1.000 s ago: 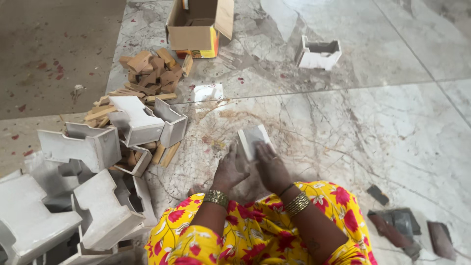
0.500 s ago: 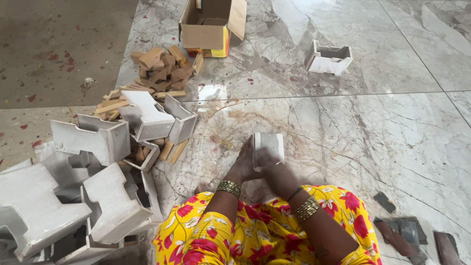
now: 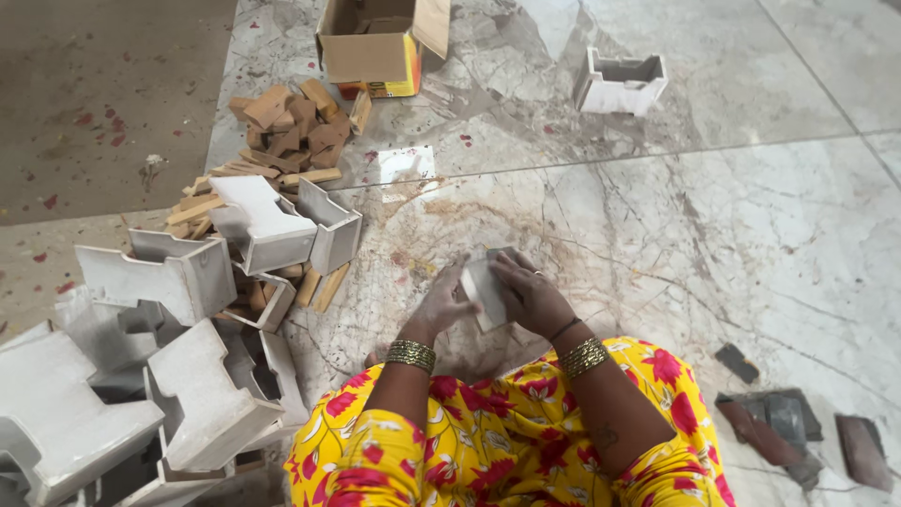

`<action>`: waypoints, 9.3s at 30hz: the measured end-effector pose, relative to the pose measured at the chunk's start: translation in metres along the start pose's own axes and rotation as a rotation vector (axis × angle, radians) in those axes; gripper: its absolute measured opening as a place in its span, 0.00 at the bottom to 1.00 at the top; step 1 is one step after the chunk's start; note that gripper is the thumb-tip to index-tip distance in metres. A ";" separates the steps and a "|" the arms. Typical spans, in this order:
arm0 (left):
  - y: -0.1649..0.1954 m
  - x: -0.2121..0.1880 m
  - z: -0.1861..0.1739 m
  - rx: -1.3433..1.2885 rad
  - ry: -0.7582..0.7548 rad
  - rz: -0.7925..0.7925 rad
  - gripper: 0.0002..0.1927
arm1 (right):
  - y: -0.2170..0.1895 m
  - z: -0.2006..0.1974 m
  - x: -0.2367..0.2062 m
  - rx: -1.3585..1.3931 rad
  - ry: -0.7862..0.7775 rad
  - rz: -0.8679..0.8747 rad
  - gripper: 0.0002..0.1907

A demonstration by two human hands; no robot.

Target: The person sits on the floor and fits white plaster pieces together, pressing and aligning them to form mold halves, then sets completed pieces aside and picks up new ones from the pile. A cardboard box sits nearby on the floor.

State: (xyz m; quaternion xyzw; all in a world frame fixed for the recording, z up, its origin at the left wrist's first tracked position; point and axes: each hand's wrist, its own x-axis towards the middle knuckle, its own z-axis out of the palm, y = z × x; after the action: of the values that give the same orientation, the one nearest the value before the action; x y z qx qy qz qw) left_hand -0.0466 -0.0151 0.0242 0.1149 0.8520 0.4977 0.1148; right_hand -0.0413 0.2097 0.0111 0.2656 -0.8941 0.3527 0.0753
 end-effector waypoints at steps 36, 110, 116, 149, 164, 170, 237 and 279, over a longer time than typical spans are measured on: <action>-0.011 0.004 -0.015 0.320 0.242 -0.431 0.41 | -0.070 0.039 0.004 -0.044 0.079 -0.185 0.35; 0.006 -0.067 -0.043 -1.283 0.726 -0.578 0.42 | -0.057 0.043 -0.010 0.098 0.077 0.637 0.38; 0.022 -0.080 -0.043 -1.459 0.801 -0.484 0.44 | -0.102 0.055 -0.030 0.197 -0.117 0.420 0.38; -0.046 -0.020 -0.169 0.184 1.224 0.036 0.38 | -0.095 0.101 0.262 0.673 -0.080 0.197 0.31; -0.048 -0.007 -0.135 0.049 0.800 -0.078 0.38 | -0.098 0.231 0.480 0.229 -0.103 -0.031 0.25; -0.059 0.002 -0.126 0.076 0.716 -0.122 0.41 | -0.066 0.249 0.469 -0.014 0.074 -0.305 0.25; 0.025 -0.053 0.011 -0.424 0.128 -0.159 0.36 | 0.037 -0.150 -0.038 -0.357 -0.018 0.236 0.18; 0.003 -0.073 -0.063 0.273 -0.071 -0.511 0.73 | -0.065 -0.001 0.048 -0.077 -0.153 -0.190 0.22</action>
State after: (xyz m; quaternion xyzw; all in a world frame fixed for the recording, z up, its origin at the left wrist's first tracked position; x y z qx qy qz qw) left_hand 0.0027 -0.0885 0.0628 -0.0718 0.9078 0.3292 0.2497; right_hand -0.0481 0.1505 0.0651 0.3720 -0.8810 0.2879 0.0502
